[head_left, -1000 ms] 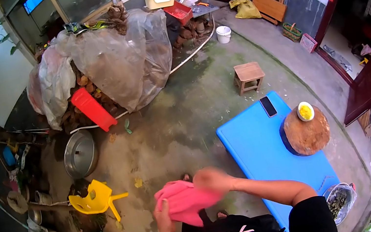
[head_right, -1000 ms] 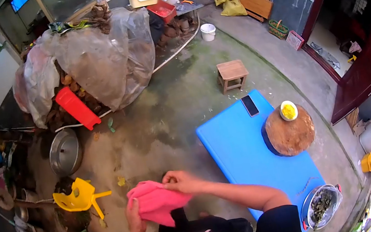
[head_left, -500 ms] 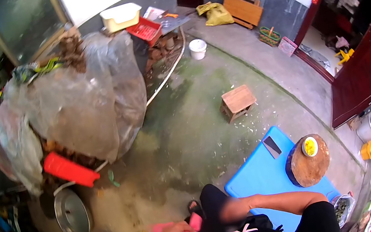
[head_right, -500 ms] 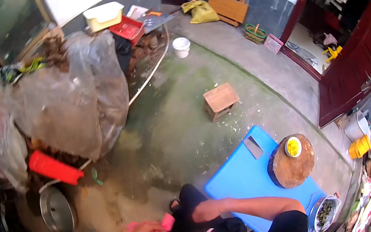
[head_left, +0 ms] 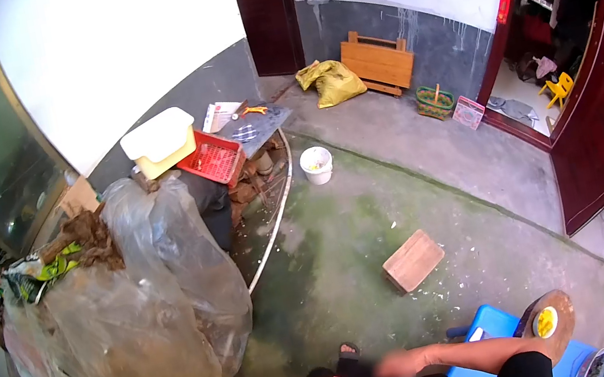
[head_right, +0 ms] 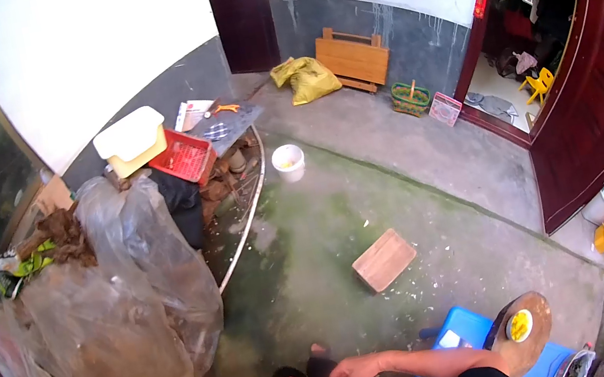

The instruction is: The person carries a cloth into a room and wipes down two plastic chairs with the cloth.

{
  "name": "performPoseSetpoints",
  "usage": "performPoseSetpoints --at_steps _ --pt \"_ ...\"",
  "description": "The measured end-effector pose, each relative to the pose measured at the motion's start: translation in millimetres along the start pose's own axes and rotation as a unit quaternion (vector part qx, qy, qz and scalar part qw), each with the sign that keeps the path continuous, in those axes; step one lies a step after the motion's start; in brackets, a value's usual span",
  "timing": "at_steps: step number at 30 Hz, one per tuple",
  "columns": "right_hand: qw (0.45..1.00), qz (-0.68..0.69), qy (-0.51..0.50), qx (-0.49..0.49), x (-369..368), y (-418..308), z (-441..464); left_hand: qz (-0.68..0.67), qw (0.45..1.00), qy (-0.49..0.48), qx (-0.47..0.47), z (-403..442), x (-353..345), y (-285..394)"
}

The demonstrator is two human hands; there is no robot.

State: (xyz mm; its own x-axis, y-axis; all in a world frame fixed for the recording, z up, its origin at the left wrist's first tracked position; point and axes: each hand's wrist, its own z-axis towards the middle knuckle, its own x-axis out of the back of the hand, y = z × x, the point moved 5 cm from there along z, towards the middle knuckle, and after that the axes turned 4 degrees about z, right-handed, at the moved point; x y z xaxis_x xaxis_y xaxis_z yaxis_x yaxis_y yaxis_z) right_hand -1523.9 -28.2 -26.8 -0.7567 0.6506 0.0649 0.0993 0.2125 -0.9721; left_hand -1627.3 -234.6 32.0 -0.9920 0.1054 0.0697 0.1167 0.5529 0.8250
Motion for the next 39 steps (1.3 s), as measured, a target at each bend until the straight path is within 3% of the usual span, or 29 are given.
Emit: performPoseSetpoints --at_steps 2,4,12,15,17,20,21,22,23,24,25,28,29,32,33,38,39 --pt "0.998 0.05 -0.002 -0.049 45.8 -12.1 -9.1 -0.014 0.993 -0.03 -0.115 17.2 50.4 38.6" --pt "0.989 0.113 0.017 -0.098 98.0 -38.8 -18.0 0.0 0.994 -0.037 -0.106 48.5 98.6 34.5" --pt "0.977 0.137 0.109 -0.121 316.4 -52.1 3.7 -0.013 0.992 -0.085 -0.095 157.2 334.3 100.2" --pt "0.964 0.153 0.164 -0.141 401.5 -76.3 -4.3 0.003 0.98 -0.11 -0.165 209.2 404.4 133.1" --pt "0.915 0.319 0.177 -0.174 429.9 -51.7 -13.0 0.026 0.974 -0.134 -0.183 238.4 446.9 156.1" --pt "0.876 0.385 0.225 -0.184 490.7 -71.9 -24.2 0.065 0.974 -0.134 -0.171 275.3 508.2 196.0" --pt "0.848 0.431 0.261 -0.162 515.5 -74.6 -25.4 0.087 0.973 -0.183 -0.107 289.8 528.4 206.6" --pt "0.838 0.45 0.256 -0.171 542.2 -67.4 -27.7 0.065 0.975 -0.187 -0.105 306.4 544.9 206.3" --pt "0.859 0.422 0.244 -0.159 569.9 -53.1 -27.5 0.046 0.976 -0.188 -0.103 324.9 561.0 200.9" --pt "0.881 0.387 0.232 -0.145 605.7 -37.2 -29.0 0.031 0.977 -0.184 -0.103 347.6 580.0 195.5" --pt "0.917 0.293 0.212 -0.17 646.8 -30.9 -29.3 0.023 0.983 -0.094 -0.154 363.3 599.1 196.1" --pt "0.96 0.154 0.165 -0.163 766.6 -10.7 -34.3 0.056 0.994 -0.055 -0.074 420.4 660.2 206.9" --pt "0.944 0.211 0.114 -0.228 800.5 7.3 -43.5 0.064 0.993 -0.038 -0.091 444.1 683.6 224.8" --pt "0.925 0.302 0.059 -0.223 912.5 -8.0 -61.3 0.091 0.989 0.003 -0.119 483.8 745.5 274.3" --pt "0.9 0.339 0.051 -0.268 946.7 -0.5 -63.2 0.104 0.985 0.023 -0.133 495.6 768.4 286.0" --pt "0.945 0.267 0.11 -0.152 1111.3 -3.1 -15.5 0.097 0.971 0.145 -0.164 519.1 864.7 342.6" --pt "0.952 0.258 0.116 -0.114 1139.9 -1.5 -0.1 -0.02 0.992 0.126 0.008 508.5 895.7 371.6"
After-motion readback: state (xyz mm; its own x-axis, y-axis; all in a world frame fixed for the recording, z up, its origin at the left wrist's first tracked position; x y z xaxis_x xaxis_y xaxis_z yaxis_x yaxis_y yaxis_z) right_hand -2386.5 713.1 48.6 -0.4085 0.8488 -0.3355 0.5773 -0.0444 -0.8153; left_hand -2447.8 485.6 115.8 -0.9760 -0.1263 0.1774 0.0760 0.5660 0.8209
